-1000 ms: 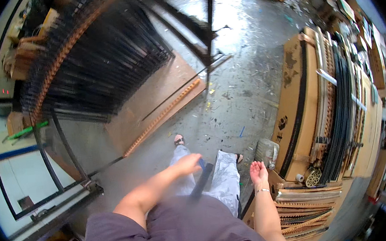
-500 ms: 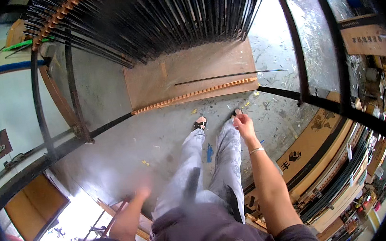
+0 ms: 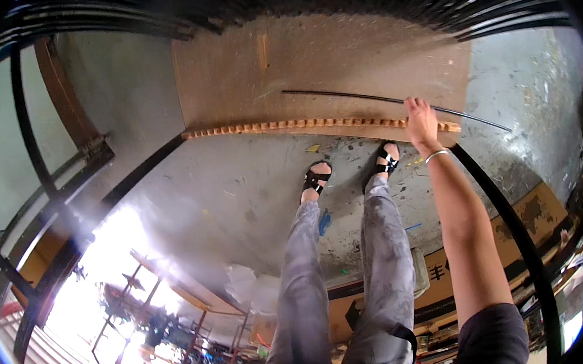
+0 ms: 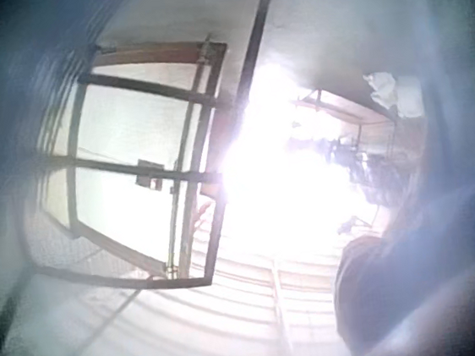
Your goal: The person unties a bundle of black rods using a strap, then separates them into smaller groups. They place these groups into a vertical metal rack with wooden slots, arranging them in an organized manner.
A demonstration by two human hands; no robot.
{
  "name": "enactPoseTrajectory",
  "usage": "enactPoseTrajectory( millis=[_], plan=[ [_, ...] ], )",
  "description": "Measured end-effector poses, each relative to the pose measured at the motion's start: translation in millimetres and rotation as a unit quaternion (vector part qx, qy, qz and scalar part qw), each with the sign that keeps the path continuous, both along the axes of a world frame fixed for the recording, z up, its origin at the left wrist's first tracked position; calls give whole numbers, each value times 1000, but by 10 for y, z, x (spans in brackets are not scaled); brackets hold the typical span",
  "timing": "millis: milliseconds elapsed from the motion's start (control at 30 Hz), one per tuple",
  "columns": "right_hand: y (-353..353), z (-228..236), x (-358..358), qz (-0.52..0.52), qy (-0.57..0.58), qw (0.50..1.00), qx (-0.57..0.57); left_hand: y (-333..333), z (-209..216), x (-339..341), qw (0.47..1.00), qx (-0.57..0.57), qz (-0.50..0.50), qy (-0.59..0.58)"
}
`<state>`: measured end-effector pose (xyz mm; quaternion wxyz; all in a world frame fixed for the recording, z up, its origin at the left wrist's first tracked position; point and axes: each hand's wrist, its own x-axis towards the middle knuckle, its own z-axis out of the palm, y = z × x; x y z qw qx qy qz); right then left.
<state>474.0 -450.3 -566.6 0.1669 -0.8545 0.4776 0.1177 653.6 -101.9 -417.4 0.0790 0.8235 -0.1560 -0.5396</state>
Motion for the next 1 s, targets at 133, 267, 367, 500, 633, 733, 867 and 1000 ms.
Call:
enactPoseTrajectory(
  millis=[133, 267, 367, 500, 633, 733, 867, 1000],
  plan=[
    [-259, -595, 165, 95, 62, 993, -23, -1021, -890, 132, 998, -48, 34, -1],
    [-284, -871, 311, 153, 81, 985, 28, -1005, -1069, 193, 996, -45, 72, -3],
    [-279, -1018, 55, 202, 81, 976, -6, -308, -802, 19, 996, -13, 85, -1],
    [-226, -476, 67, 181, 110, 977, 36, 1697, 452, -408, 988, 138, 64, 15],
    [-123, 355, 247, 197, 73, 977, 47, 3542, 2059, -690, 959, 258, -109, 41],
    [-1, 1178, 380, 244, -27, 969, -2, 4118, 2453, -832, 944, 230, -234, -21],
    [81, 2205, 760, 227, -127, 964, 57, 2666, 2384, 103, 976, 99, 167, -96],
    [396, 3075, 1046, 275, -270, 918, 91, 1458, 2797, 393, 951, -106, 281, -72]
  ],
)
